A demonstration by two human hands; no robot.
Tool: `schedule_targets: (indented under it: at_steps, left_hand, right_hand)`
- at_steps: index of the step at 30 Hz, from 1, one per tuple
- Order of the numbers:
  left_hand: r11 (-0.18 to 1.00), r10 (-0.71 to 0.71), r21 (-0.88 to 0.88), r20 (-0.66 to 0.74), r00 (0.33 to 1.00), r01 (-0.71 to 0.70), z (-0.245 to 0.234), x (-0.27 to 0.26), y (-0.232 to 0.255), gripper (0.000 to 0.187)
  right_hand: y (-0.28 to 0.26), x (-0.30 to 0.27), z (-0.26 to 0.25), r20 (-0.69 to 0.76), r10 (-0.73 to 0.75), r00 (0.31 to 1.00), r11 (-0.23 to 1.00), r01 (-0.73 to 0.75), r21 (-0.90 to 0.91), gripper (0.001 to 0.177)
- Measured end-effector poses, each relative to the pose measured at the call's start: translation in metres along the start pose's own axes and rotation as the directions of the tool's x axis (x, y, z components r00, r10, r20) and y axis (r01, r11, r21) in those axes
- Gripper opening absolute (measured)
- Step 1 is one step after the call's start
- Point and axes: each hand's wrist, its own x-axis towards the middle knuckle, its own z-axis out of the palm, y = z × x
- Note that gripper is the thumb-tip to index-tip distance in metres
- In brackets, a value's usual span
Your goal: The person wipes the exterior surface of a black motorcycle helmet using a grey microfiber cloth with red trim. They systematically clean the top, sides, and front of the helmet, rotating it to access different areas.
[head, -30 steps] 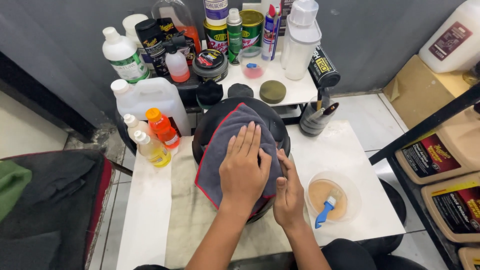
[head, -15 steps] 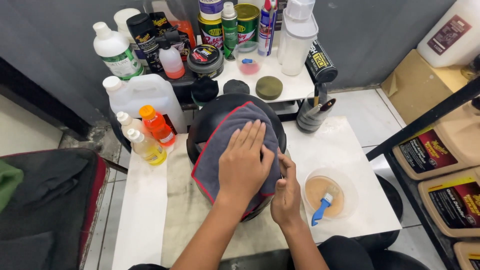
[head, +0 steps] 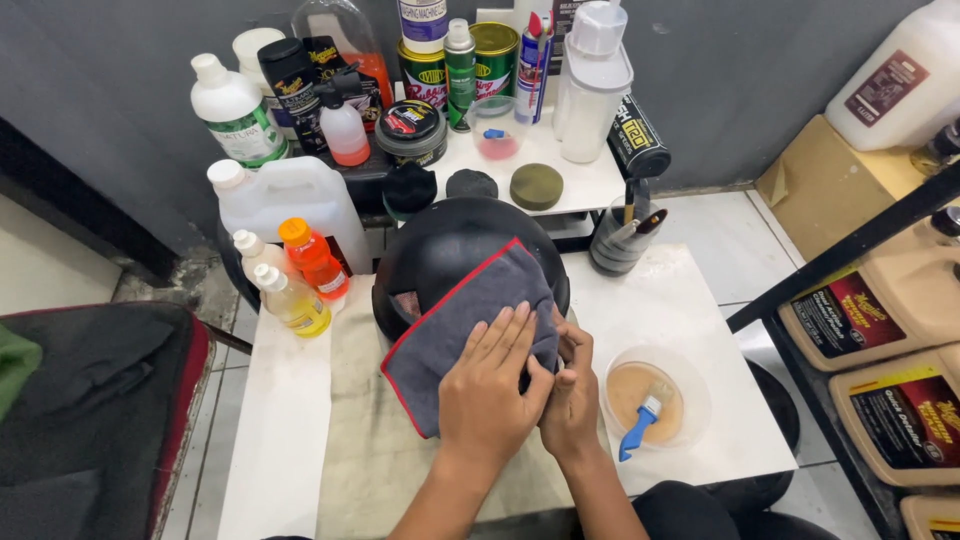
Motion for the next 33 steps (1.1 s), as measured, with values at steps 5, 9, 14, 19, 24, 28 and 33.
schedule_targets:
  at_steps: [5, 9, 14, 19, 24, 28, 33]
  left_hand:
    - [0.999, 0.021, 0.042, -0.068, 0.997, -0.018, 0.012, 0.042, -0.019, 0.037]
    - [0.995, -0.058, 0.076, -0.087, 0.994, 0.065, 0.022, 0.064, -0.031, 0.036]
    - [0.998, -0.03, 0.048, -0.064, 0.997, 0.034, 0.003, 0.035, -0.017, 0.04]
    - [0.997, -0.072, -0.029, -0.016, 0.997, 0.072, -0.014, 0.003, -0.013, 0.046]
    - [0.992, -0.125, 0.003, -0.071, 0.99, 0.126, -0.01, 0.028, -0.037, 0.045]
    - [0.965, -0.263, 0.001, -0.016, 0.965, 0.263, -0.007, 0.052, -0.057, 0.042]
    - [0.986, -0.09, 0.136, -0.068, 0.994, 0.098, -0.008, 0.028, -0.045, 0.048]
  right_hand:
    - [-0.004, 0.002, 0.001, -0.008, -0.014, 1.0, 1.0, 0.014, -0.009, 0.09]
    - [-0.011, 0.002, -0.001, 0.006, -0.02, 1.0, 0.999, 0.02, -0.041, 0.087]
    - [-0.01, 0.003, 0.0, 0.003, -0.017, 1.0, 1.0, 0.017, 0.006, 0.087]
    - [-0.019, 0.008, 0.003, 0.002, -0.09, 0.996, 0.994, 0.089, 0.059, 0.084]
    - [-0.022, 0.006, 0.002, 0.01, -0.104, 0.994, 0.994, 0.104, 0.041, 0.082]
    - [-0.016, 0.006, 0.002, 0.017, -0.066, 0.998, 0.996, 0.065, 0.062, 0.083]
    - [-0.019, 0.006, 0.005, -0.003, -0.104, 0.995, 0.994, 0.104, 0.027, 0.08]
